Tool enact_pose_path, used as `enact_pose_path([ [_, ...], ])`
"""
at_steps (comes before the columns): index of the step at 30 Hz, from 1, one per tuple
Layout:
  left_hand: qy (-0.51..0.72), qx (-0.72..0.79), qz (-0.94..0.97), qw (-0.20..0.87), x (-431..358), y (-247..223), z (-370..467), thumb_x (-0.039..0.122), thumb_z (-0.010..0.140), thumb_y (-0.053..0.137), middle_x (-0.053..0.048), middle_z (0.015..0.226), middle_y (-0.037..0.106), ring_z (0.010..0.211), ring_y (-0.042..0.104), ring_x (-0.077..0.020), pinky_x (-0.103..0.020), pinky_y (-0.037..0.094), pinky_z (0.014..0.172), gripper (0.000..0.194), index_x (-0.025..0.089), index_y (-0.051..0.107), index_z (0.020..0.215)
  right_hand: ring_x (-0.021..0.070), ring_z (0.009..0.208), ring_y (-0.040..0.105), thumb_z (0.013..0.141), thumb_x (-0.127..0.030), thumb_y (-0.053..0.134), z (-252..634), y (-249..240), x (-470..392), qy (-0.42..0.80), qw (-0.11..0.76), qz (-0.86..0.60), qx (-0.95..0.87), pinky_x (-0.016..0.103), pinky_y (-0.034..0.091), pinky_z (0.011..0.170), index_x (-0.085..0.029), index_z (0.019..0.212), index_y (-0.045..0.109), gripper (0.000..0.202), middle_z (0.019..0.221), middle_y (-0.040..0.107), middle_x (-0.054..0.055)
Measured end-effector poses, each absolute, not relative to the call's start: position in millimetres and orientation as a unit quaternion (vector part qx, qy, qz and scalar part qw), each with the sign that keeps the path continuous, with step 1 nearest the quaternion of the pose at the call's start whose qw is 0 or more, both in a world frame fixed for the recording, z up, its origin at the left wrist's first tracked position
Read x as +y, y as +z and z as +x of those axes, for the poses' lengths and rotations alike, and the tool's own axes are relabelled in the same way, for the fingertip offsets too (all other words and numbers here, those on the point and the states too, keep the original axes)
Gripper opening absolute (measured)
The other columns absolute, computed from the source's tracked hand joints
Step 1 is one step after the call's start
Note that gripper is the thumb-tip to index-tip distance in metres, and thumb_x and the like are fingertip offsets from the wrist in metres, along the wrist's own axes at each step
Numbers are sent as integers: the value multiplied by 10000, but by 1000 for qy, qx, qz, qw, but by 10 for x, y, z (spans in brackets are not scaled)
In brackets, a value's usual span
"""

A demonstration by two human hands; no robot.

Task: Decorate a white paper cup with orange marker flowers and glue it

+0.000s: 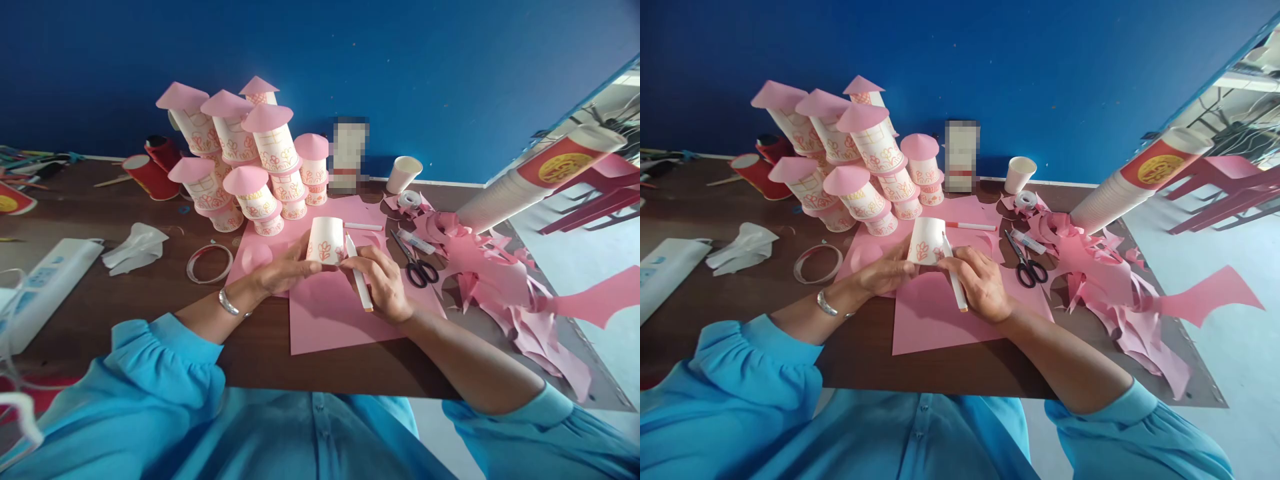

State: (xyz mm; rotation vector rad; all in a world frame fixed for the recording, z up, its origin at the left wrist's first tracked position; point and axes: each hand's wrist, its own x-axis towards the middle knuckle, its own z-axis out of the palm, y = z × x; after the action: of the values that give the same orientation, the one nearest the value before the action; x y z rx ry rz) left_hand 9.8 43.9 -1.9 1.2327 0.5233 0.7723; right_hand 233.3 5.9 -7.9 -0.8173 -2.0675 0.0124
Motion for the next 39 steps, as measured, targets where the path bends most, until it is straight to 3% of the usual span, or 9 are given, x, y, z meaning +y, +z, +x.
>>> enact_pose_path([
  [5,339,223,569,715,423,8,76,514,740,875,-119,1293,716,1233,685,-339,-559,553,1080,815,299,507,1435,218,885,701,984,-105,506,2380,-23,43,13,416,-320,-851,362,586,759,-340,1198,675,360,984,694,63],
  [12,350,242,586,689,433,37,69,667,784,763,-109,1181,752,1166,714,-355,-550,594,988,701,287,588,1346,223,891,694,968,-85,518,2383,30,76,-17,436,-277,-856,359,572,748,-359,1272,643,427,945,678,58],
  [16,349,232,572,705,447,63,60,520,754,848,-103,1165,754,1167,709,-356,-523,591,989,633,264,618,1286,221,842,694,969,-204,624,2396,202,-33,-24,459,-292,-839,356,583,703,-436,1430,554,521,934,668,46],
  [19,335,228,569,715,454,73,40,446,794,829,-98,1266,732,1230,677,-339,-516,556,1052,563,265,632,1290,218,768,685,1004,-328,603,2409,368,-194,24,443,-306,-843,367,593,630,-401,1468,546,474,950,670,75],
  [24,329,227,562,724,471,24,14,357,801,811,-102,1241,752,1221,674,-317,-485,526,1066,508,220,670,1270,194,809,753,932,-131,682,2400,443,-335,61,481,-289,-826,328,643,677,-282,1277,628,380,888,740,31],
  [29,320,218,571,724,474,-13,10,295,824,776,-119,1290,733,1229,663,-316,-449,515,1046,488,201,670,1291,162,757,754,882,-80,701,2351,362,-310,47,492,-327,-806,258,624,643,-213,1049,611,232,818,730,23],
  [35,322,231,592,702,455,19,11,290,804,791,-108,1283,727,1238,651,-323,-458,537,1022,541,234,663,1326,165,737,741,917,-85,653,2309,246,-275,-4,499,-290,-817,273,626,642,-192,1067,596,193,794,712,24],
  [39,317,237,602,694,427,55,20,295,809,788,-97,1274,723,1214,652,-309,-448,540,1026,474,225,691,1267,162,746,748,932,-90,648,2296,234,-271,-23,502,-292,-814,265,627,627,-188,1064,598,172,801,715,29],
])
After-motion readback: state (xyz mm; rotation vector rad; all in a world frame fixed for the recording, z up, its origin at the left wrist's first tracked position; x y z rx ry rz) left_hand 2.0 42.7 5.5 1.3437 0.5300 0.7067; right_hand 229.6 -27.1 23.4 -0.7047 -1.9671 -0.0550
